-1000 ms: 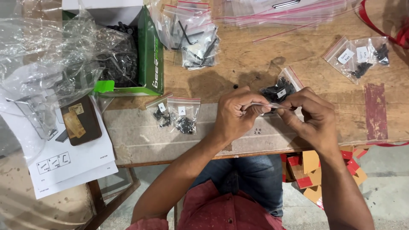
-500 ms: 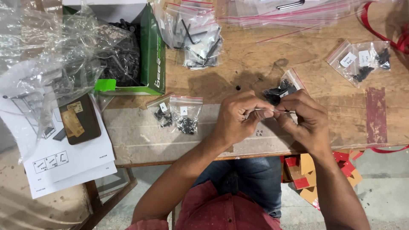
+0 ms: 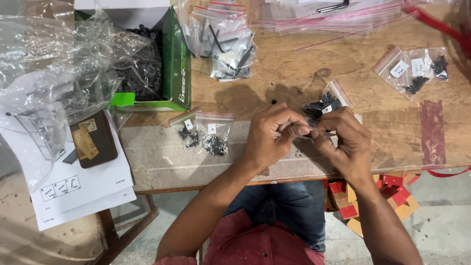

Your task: Organizing and inspecting various small hardware components and assembly parts from plastic bags on a workbench.

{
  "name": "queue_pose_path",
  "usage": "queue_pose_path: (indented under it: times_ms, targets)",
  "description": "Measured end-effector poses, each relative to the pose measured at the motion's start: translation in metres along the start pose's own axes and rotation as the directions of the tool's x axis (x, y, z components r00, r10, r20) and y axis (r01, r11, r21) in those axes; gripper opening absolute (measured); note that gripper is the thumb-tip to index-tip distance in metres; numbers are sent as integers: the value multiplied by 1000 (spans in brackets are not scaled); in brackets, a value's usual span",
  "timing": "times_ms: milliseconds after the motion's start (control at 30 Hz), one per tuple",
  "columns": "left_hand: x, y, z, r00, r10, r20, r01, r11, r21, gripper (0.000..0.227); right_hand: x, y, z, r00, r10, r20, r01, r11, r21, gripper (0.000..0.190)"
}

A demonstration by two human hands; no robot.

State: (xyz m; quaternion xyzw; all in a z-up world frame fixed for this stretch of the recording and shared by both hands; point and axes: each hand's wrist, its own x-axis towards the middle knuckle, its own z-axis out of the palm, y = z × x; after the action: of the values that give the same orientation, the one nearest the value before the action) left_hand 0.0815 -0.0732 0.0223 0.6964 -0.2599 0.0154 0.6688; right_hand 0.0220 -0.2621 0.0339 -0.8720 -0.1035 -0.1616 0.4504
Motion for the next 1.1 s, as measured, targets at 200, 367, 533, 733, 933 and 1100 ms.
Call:
queue_pose_path:
  times_ms: [200,367,533,733,933,1100]
  targets:
    - [-8,-11,-3,994,89,-71,-75,982,173,16,1,-8,-4,995,-49,81,47,998,35,29]
    - [-6,-14,-1,977,138,-164,-108,977,183,14,0,1,-19,989,127,-80,-116,986,122,39]
    - [-4,-8,-4,976,93,-198,-62,985,158,13,-4,3,-16,976,158,-153,-153,987,47,35]
    - [-5,-9,-3,984,-55,-170,74,991,109,18,5,-23,-6,998,42,55,-57,945,321,59]
    - [-5,-7,-7,985,-35,-167,49,995,83,23,1,-19,8,983,181,24,-183,981,58,21]
    - [-7,-14,-5,989,-121,-80,119,992,-28,39,-5,-12,0,933,352,-79,-323,912,253,17]
